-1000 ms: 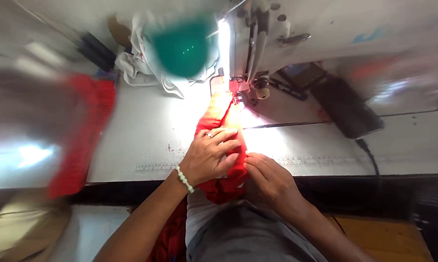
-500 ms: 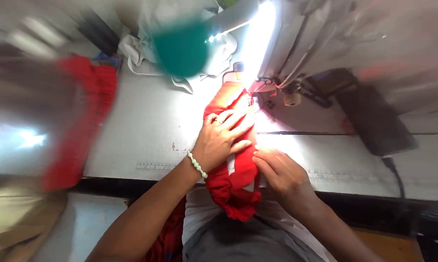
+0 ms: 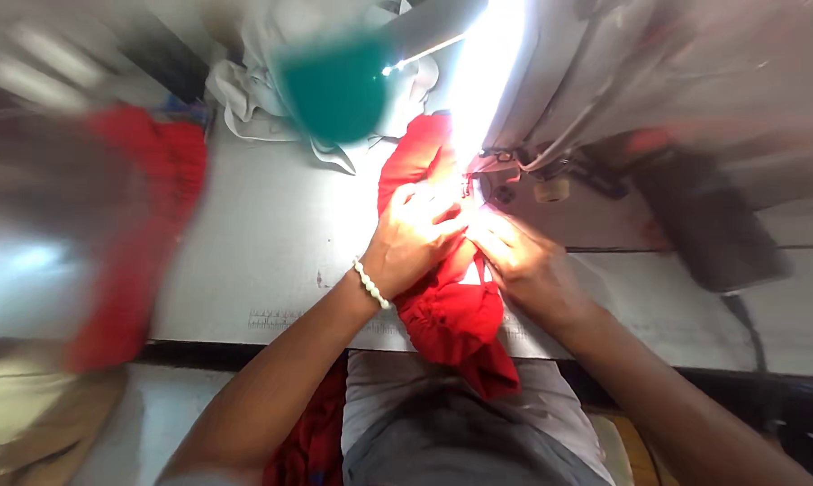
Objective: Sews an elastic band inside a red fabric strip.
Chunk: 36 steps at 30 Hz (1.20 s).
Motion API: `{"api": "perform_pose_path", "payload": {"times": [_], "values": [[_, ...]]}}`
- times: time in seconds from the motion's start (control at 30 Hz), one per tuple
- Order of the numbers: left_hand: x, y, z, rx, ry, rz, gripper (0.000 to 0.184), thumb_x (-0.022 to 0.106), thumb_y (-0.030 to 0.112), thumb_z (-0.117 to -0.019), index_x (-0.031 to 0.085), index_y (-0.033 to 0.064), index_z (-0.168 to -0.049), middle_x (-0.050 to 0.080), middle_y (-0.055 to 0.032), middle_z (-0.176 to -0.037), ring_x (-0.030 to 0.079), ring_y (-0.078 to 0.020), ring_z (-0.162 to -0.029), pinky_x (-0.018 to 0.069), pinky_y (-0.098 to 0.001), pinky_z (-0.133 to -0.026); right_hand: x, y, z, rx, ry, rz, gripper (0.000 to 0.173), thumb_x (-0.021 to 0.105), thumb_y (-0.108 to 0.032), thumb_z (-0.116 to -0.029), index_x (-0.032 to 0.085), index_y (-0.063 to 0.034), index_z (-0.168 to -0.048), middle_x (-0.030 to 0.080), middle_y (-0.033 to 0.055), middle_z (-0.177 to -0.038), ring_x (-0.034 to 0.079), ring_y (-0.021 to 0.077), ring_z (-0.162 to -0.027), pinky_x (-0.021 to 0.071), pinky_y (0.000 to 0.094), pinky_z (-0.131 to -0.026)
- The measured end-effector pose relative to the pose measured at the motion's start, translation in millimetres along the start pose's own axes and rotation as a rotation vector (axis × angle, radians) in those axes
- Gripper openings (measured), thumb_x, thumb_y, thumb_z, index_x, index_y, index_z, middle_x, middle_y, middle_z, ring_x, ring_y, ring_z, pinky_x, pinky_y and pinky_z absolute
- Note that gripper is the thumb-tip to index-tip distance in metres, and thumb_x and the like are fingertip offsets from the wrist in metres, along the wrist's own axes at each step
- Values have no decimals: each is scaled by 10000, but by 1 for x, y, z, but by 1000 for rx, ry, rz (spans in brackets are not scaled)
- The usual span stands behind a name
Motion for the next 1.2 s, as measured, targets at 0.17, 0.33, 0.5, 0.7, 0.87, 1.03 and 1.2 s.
{"api": "perform_pose_path", "payload": {"times": [0.17,0.33,0.5,0.7,0.87,1.03,1.2], "values": [[-2,7,16,-68,-75,-12,275,573,206,-998,767,190,-1192,697,-52,-1317,650,-255,-1221,420,-527,-1080,1,5,3,9,12,-26,200,562,-22,-956,759,2,-986,747,175,-1106,717,311,-1100,582,416,-921],[-1,-11,5,-78,-57,40,296,552,189,-1019,755,184,-1235,691,-61,-1326,638,-252,-1249,390,-555,-1127,5,18,-8,4,-10,-38,202,597,-21,-946,770,9,-1047,737,192,-1116,729,334,-961,591,447,-791],[2,-27,-5,-97,-61,102,291,574,200,-1015,745,106,-1231,693,-61,-1330,598,-254,-1318,291,-547,-1206,15,34,-18,68,-5,-55,227,584,-69,-983,761,-11,-1113,738,176,-1139,716,353,-1033,573,497,-865],[-4,-19,-6,-116,-19,147,277,580,91,-977,771,98,-1177,693,-71,-1328,592,-260,-1327,277,-595,-1205,21,41,-14,93,39,-47,224,592,-98,-984,769,-47,-1110,739,139,-1147,703,319,-1060,560,465,-901],[1,-23,-8,-113,-6,130,250,603,133,-983,768,89,-1165,696,-77,-1318,592,-269,-1325,265,-612,-1201,14,34,-23,138,25,-86,208,597,-37,-974,763,4,-1093,738,187,-1129,704,366,-1062,551,499,-916],[4,-31,-16,-148,-24,153,265,591,158,-1001,755,79,-1193,691,-121,-1324,613,-328,-1298,303,-630,-1170,15,35,-26,134,24,-69,206,599,-3,-968,761,19,-1094,733,204,-1142,702,386,-1063,554,516,-904],[-12,-16,-8,-226,-3,290,199,591,66,-996,735,-15,-1107,695,-170,-1130,654,-293,-1113,518,-395,-989,13,35,-26,134,23,-100,206,601,2,-967,757,15,-1101,727,206,-1154,699,395,-1059,554,526,-905]]}}
Point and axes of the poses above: each hand's wrist, its own z-axis away from the middle knuckle, its own x-axis out of the palm, y = z × x, the point moved 4 cm from there along -z, towards the middle knuckle
